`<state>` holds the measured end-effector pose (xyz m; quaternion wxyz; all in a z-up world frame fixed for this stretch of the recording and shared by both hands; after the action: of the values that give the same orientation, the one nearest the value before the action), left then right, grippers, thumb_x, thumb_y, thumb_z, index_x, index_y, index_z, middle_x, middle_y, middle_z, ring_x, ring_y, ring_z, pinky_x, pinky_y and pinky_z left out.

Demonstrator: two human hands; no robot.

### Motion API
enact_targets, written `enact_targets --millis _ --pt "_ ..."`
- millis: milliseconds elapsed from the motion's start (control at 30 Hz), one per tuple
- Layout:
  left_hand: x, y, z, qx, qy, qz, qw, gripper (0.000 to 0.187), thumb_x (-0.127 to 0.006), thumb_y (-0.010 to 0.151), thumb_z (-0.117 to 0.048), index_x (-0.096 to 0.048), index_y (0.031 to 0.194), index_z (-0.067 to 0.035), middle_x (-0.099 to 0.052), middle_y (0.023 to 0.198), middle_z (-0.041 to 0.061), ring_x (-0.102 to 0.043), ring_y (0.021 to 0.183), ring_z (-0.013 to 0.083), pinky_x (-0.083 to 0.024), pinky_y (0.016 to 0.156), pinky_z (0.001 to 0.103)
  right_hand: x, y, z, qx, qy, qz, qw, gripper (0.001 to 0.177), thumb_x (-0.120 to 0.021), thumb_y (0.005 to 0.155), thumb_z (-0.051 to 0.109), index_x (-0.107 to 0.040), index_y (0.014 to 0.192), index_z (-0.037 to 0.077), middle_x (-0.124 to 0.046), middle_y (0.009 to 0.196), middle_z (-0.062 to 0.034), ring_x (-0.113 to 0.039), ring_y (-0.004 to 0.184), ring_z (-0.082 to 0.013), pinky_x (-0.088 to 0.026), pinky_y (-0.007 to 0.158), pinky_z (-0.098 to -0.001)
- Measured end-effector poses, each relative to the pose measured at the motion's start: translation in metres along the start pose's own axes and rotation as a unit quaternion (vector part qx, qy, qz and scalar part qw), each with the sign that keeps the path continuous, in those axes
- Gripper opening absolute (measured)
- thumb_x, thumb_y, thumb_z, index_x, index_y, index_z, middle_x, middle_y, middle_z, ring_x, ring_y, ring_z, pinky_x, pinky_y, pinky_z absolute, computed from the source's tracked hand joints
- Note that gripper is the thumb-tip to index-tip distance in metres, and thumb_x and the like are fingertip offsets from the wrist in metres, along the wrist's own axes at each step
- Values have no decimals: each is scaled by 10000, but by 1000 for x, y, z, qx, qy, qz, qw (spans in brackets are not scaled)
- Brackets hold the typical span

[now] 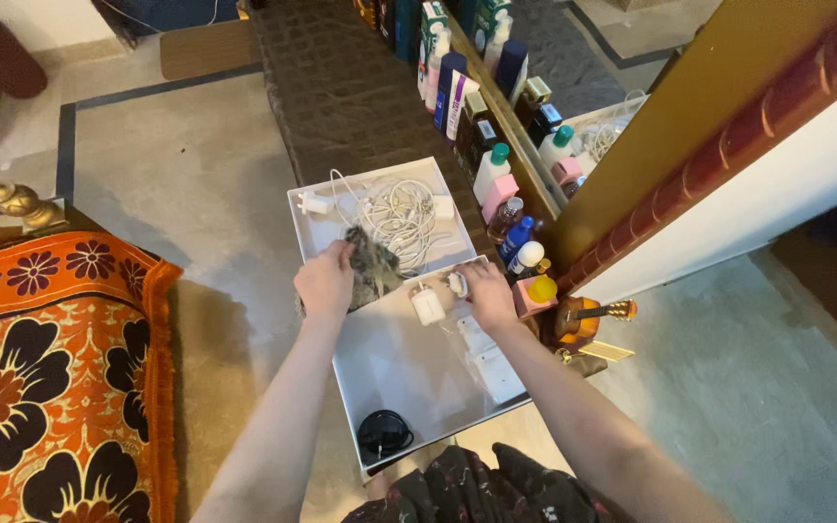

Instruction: The person organizes items in an open drawer by hand. They pick up a patterned cloth, several white power adapters, and multiple white cables, then coil the cables and place them back into the drawer alongside the other items.

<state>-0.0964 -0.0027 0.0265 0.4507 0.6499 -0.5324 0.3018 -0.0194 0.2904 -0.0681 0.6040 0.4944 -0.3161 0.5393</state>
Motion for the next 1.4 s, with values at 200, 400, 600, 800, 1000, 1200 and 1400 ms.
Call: enact_targets --millis 200,400,600,800,1000,1200,1400 --pt "-11 25 20 56 -323 -29 944 215 -667 1041 -280 -714 1046 -70 -750 885 166 -722 756 282 -545 738 416 69 8 18 -91 271 -113 952 582 -844 698 24 -630 1238 64 -703 1174 -106 -649 1127 -289 -505 995 -386" --pt "-82 -1 -21 208 -754 206 588 218 -675 959 -258 -700 1060 -66 -745 976 23 -693 885 160 -573 793 319 19 44 78 -177 747 105 633 390 -636 951 140 -618 1339 116 -687 1131 -31 -673 1041 -208 -592 877 -426" --pt "-45 0 -28 51 -711 146 686 325 -717 957 -152 -656 1231 12 -716 1096 46 -661 989 124 -530 884 281 2 51 126 -168 812 201 522 310 -511 1069 251 -598 1313 81 -717 1148 -73 -701 978 -237 -582 787 -442" --pt "-50 3 -21 135 -696 261 655 331 -737 894 -74 -671 1206 15 -738 1056 83 -705 939 160 -561 827 285 -33 55 121 -191 820 269 468 262 -616 1027 213 -582 1264 107 -715 1106 -63 -711 922 -226 -574 746 -441" --pt "-39 17 -8 141 -667 184 708 254 -777 887 -63 -685 1114 6 -734 973 71 -687 861 131 -552 755 269 -29 68 122 -206 817 252 476 294 -623 953 137 -553 1239 122 -722 1066 -79 -705 843 -239 -567 683 -439" --pt "-29 17 -13 161 -716 180 656 184 -767 931 -81 -687 1060 22 -718 958 63 -679 833 137 -563 722 275 -21 75 136 -207 811 262 480 349 -645 971 140 -551 1304 91 -706 1085 -86 -693 861 -205 -567 704 -374" --pt "-34 17 -21 173 -748 176 616 263 -664 929 -115 -682 1180 -40 -743 991 60 -703 856 143 -587 729 292 13 80 119 -287 600 89 741 453 -748 824 123 -491 1197 137 -666 1077 -41 -663 952 -179 -502 647 -390"
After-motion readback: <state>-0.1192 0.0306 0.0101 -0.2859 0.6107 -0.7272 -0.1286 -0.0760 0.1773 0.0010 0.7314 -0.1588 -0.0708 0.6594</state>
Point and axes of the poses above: each hand's wrist, its own y-axis towards the middle knuckle, its own x-axis out of the back of the hand, z = x × y, the point moved 10 cm from there along y, towards the middle knuckle
